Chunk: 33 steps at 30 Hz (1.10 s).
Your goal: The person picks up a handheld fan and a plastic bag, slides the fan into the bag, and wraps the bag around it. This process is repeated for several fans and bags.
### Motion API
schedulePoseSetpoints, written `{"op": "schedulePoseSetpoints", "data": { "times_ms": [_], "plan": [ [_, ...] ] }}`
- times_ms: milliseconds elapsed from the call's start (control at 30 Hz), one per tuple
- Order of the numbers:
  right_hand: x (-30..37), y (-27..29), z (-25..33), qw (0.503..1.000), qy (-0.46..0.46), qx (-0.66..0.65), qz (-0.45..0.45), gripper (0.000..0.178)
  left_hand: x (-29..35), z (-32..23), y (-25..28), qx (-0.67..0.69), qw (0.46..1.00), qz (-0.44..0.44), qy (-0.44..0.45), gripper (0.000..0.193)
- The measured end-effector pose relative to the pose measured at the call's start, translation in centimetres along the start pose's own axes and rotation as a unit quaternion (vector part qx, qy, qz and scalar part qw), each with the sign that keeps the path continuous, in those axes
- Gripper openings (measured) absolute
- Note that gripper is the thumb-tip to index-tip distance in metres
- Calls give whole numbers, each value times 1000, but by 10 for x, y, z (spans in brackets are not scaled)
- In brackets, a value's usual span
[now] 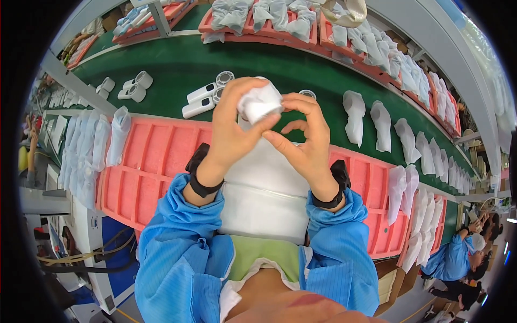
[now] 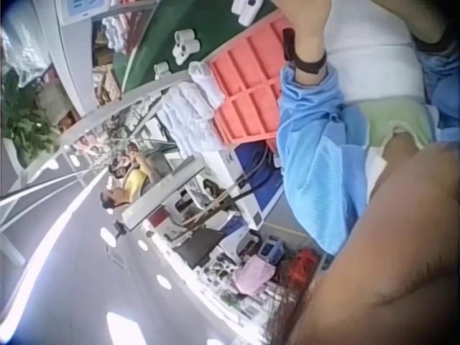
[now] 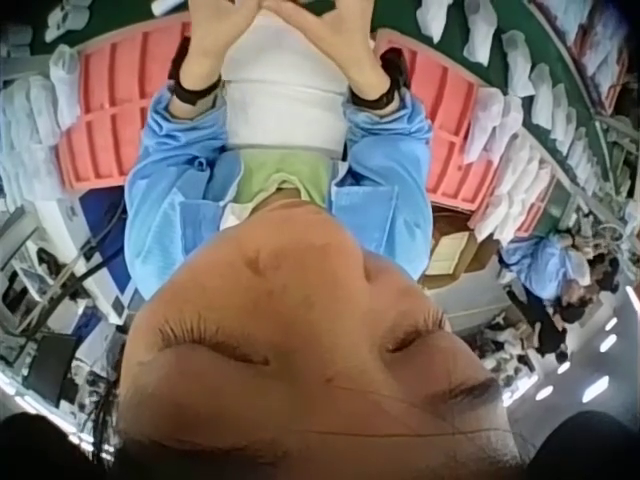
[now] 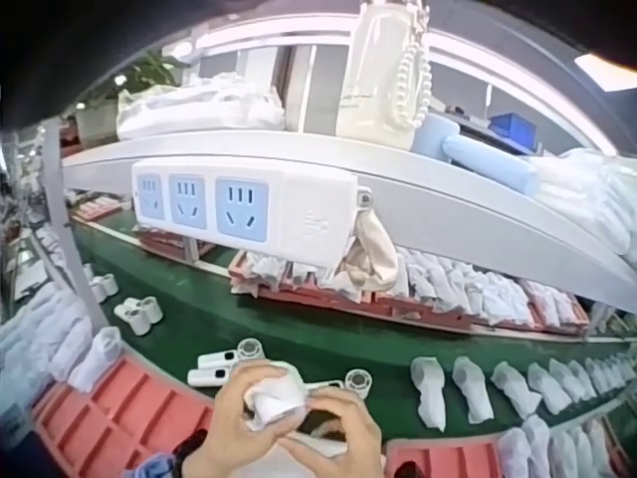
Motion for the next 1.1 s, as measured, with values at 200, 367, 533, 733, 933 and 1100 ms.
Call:
{"op": "schedulePoseSetpoints", "data": {
  "times_ms": [200, 367, 533, 733, 933, 1100],
  "plan": [
    [-2, -9, -26, 994, 29, 92, 57, 53, -4, 1, 8, 335, 926, 79, 151, 45],
    [-6, 6, -40, 984, -9, 174, 38, 44, -1, 5, 16, 159, 967, -86, 180, 44],
    [1, 0, -23, 947, 10, 319, -11, 39, 8, -8, -1, 71, 989, -106, 76, 38],
    [2, 1, -21, 969, -39, 245, 9, 37, 1, -19, 4, -72, 989, -106, -67, 23],
    [-3, 24, -24, 971, -132, 93, 174, 38, -5, 13, 21, -26, 982, -155, 103, 19],
    [-26, 88, -113, 955, -192, 224, -40, 38, 13, 20, -15, 23, 993, 16, 114, 19]
  ]
}}
Point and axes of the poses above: each hand's wrist, its own x-axis away from the middle knuckle, its own y-axis out of the back of the hand, z = x × y, the point moved 3 cm from there along -x, towards the middle knuckle, and after that the axes turned 7 degrees about -z, right-handed, at the moved point
